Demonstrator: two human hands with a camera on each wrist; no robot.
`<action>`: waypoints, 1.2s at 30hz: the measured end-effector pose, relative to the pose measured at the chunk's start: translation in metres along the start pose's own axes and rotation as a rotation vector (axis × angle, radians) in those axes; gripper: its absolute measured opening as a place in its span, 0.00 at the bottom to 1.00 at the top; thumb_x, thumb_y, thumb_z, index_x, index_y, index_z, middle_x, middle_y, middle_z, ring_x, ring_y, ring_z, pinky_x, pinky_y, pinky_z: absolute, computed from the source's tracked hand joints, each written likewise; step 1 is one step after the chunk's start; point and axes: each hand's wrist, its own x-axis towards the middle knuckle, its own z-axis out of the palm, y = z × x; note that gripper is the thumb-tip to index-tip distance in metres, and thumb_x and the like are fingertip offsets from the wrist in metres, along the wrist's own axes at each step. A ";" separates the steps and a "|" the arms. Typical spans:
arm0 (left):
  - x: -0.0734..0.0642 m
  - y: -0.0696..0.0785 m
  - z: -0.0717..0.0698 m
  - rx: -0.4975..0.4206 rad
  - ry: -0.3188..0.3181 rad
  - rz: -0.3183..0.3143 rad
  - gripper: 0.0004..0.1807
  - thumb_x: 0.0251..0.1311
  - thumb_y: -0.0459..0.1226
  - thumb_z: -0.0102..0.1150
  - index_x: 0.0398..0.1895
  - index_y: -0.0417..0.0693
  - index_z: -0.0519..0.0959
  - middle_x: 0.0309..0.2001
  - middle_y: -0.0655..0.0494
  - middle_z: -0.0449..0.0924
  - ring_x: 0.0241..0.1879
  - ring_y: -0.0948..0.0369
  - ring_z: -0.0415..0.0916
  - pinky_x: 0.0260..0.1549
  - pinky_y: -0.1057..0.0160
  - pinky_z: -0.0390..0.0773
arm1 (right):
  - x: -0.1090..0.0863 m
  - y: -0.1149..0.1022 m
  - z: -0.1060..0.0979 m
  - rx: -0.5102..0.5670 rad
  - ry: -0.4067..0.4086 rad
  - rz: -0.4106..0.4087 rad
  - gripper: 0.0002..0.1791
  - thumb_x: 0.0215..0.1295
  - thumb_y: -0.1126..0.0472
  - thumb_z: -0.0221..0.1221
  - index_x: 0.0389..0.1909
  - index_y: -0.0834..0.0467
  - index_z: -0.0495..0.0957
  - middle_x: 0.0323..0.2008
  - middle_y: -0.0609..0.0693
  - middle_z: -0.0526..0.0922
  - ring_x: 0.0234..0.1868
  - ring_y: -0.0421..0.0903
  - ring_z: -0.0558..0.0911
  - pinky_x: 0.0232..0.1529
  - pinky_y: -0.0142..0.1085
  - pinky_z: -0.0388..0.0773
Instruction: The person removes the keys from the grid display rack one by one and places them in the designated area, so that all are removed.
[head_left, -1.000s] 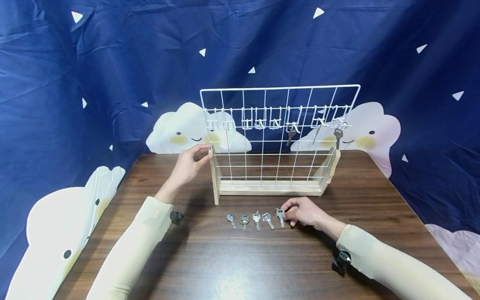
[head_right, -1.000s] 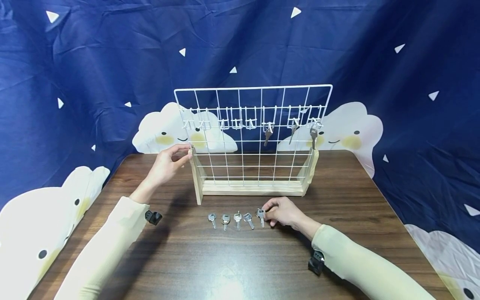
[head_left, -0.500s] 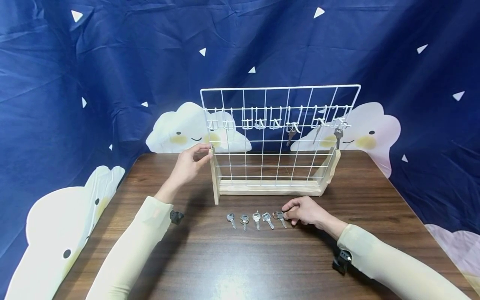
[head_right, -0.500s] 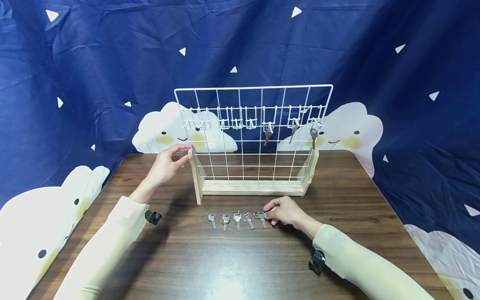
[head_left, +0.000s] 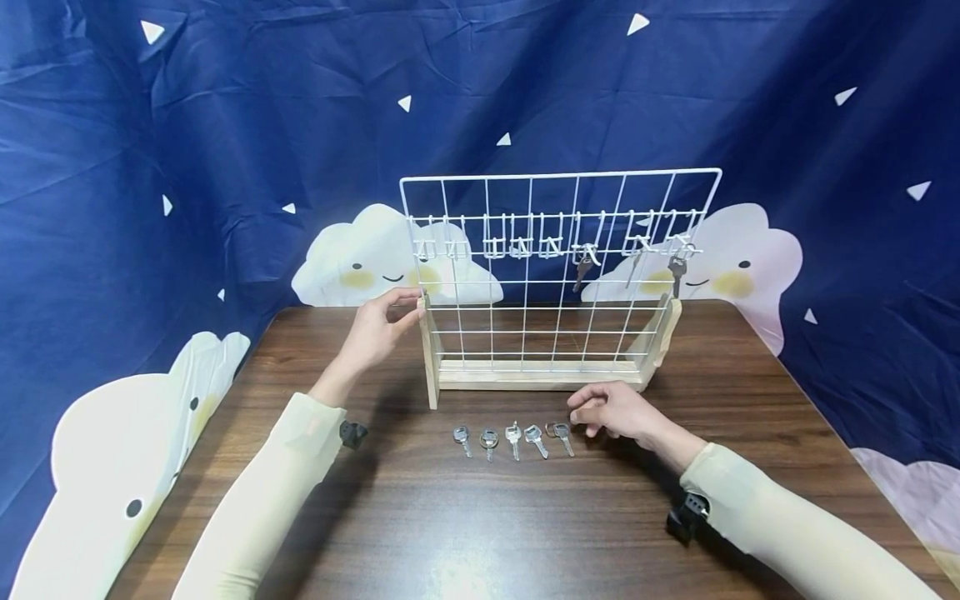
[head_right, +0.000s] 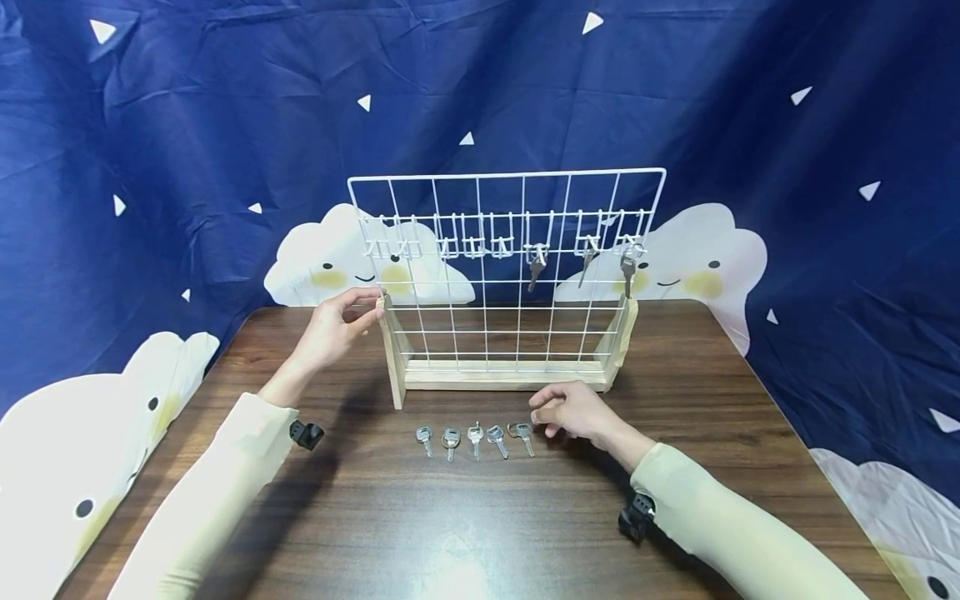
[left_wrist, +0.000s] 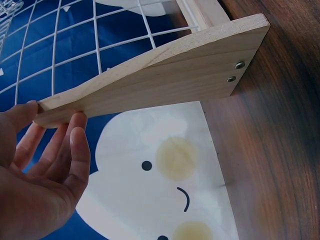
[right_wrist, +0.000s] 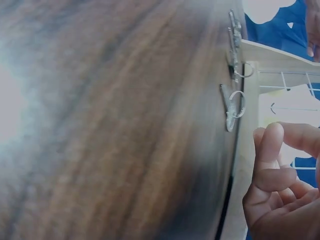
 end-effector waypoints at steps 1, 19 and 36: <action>0.000 0.000 0.000 -0.002 -0.001 0.001 0.18 0.67 0.41 0.63 0.58 0.48 0.79 0.56 0.45 0.83 0.55 0.48 0.83 0.56 0.53 0.83 | 0.000 -0.001 -0.001 0.001 0.001 -0.004 0.21 0.59 0.62 0.67 0.51 0.67 0.78 0.28 0.50 0.87 0.21 0.41 0.80 0.12 0.29 0.63; -0.001 0.002 0.000 0.004 0.003 -0.005 0.19 0.67 0.41 0.63 0.59 0.48 0.79 0.57 0.45 0.83 0.55 0.48 0.83 0.56 0.53 0.83 | -0.007 -0.022 -0.015 0.017 0.045 -0.087 0.22 0.61 0.61 0.66 0.53 0.69 0.77 0.24 0.39 0.85 0.21 0.39 0.80 0.12 0.29 0.62; 0.000 0.001 0.000 0.004 0.005 -0.001 0.19 0.67 0.41 0.63 0.59 0.49 0.79 0.56 0.45 0.83 0.53 0.48 0.84 0.54 0.53 0.84 | -0.012 -0.048 -0.030 0.044 0.096 -0.135 0.21 0.65 0.59 0.66 0.54 0.67 0.77 0.28 0.38 0.87 0.26 0.40 0.83 0.16 0.28 0.67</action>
